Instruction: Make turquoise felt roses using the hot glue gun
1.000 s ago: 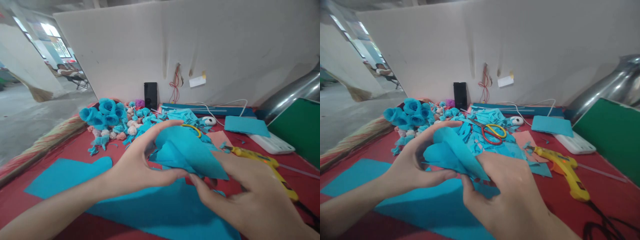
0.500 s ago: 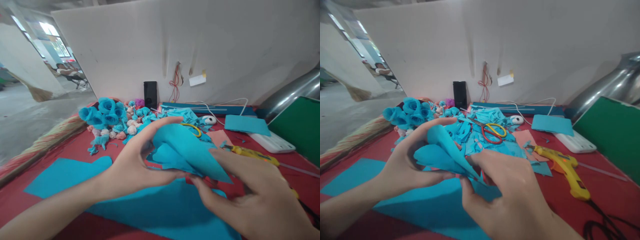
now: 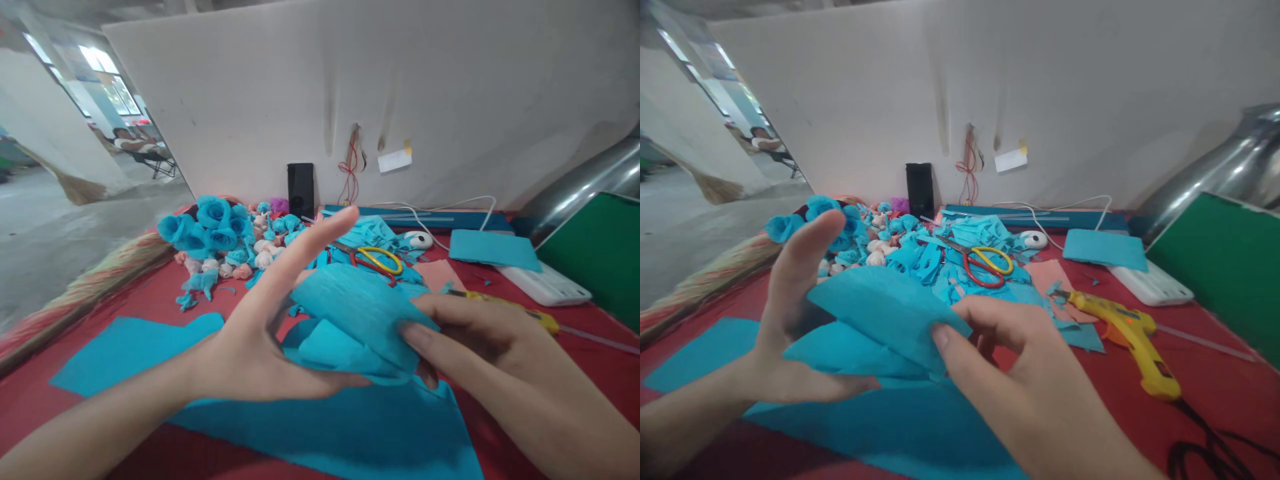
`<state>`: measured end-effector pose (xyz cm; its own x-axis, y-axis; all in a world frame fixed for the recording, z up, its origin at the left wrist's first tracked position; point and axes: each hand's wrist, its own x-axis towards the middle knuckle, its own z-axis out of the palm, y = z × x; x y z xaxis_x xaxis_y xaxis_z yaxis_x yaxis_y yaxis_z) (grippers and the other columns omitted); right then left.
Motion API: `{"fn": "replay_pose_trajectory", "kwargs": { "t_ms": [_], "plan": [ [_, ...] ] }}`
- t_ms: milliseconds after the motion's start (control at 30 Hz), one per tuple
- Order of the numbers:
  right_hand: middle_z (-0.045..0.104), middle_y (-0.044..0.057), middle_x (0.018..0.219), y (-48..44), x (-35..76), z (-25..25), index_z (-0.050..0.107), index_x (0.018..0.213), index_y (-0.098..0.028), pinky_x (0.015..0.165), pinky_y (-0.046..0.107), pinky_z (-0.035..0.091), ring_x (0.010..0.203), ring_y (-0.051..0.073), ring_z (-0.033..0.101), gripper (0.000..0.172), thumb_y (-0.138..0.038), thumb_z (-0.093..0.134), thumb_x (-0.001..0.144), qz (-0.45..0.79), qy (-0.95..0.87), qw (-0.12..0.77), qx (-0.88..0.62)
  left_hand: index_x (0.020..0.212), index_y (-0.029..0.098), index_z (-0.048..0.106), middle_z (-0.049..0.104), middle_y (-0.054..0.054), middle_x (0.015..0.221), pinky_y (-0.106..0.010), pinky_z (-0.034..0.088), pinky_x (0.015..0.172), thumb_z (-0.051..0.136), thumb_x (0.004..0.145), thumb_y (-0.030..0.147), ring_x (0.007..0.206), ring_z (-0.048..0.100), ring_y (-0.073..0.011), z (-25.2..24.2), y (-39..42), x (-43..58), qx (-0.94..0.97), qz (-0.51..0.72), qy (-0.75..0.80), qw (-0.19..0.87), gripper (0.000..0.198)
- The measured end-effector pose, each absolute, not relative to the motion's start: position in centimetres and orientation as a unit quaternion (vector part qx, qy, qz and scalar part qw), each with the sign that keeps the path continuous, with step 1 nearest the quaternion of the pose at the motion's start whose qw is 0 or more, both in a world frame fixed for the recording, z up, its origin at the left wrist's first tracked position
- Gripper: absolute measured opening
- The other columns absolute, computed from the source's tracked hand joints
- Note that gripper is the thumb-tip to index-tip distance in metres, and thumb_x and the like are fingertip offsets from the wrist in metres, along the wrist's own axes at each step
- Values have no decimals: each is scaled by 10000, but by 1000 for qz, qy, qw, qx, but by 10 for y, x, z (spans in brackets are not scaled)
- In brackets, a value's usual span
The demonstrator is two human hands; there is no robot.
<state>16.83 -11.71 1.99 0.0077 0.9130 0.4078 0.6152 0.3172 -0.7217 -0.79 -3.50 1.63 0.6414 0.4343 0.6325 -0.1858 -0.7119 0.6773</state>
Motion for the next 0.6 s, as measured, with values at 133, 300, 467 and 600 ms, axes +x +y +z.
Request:
{"fn": "replay_pose_trajectory", "kwargs": {
  "t_ms": [133,300,467,600],
  "plan": [
    [527,-42,460,-116,165,21,506,510,-180,363,116,419,394,82,519,262,-258,467,757,262,-642,451,-561,1267,364,332,547,22,1170,-278,441,926,671,700,157,1073,535,-185,21,-30,-12,885,370,20,282,693],
    [540,-41,483,-115,166,18,560,559,-180,407,104,452,435,83,561,263,-271,465,786,285,-646,436,-558,1010,220,477,589,-5,883,-313,406,944,646,711,214,822,590,-142,19,-25,-14,886,383,1,261,344],
    [566,-61,537,-116,167,20,562,610,-234,411,118,457,462,89,556,185,-252,500,784,155,-675,459,-556,925,226,509,611,21,791,-337,347,988,602,740,218,739,552,-132,24,-24,-17,888,404,-15,218,207],
    [586,-24,788,-123,171,20,571,816,-302,582,199,481,686,131,568,101,-221,530,772,-39,-646,512,-564,973,304,581,655,53,845,-438,289,1020,574,742,231,880,570,-181,18,-18,-35,870,431,-15,239,242]
  ]
}}
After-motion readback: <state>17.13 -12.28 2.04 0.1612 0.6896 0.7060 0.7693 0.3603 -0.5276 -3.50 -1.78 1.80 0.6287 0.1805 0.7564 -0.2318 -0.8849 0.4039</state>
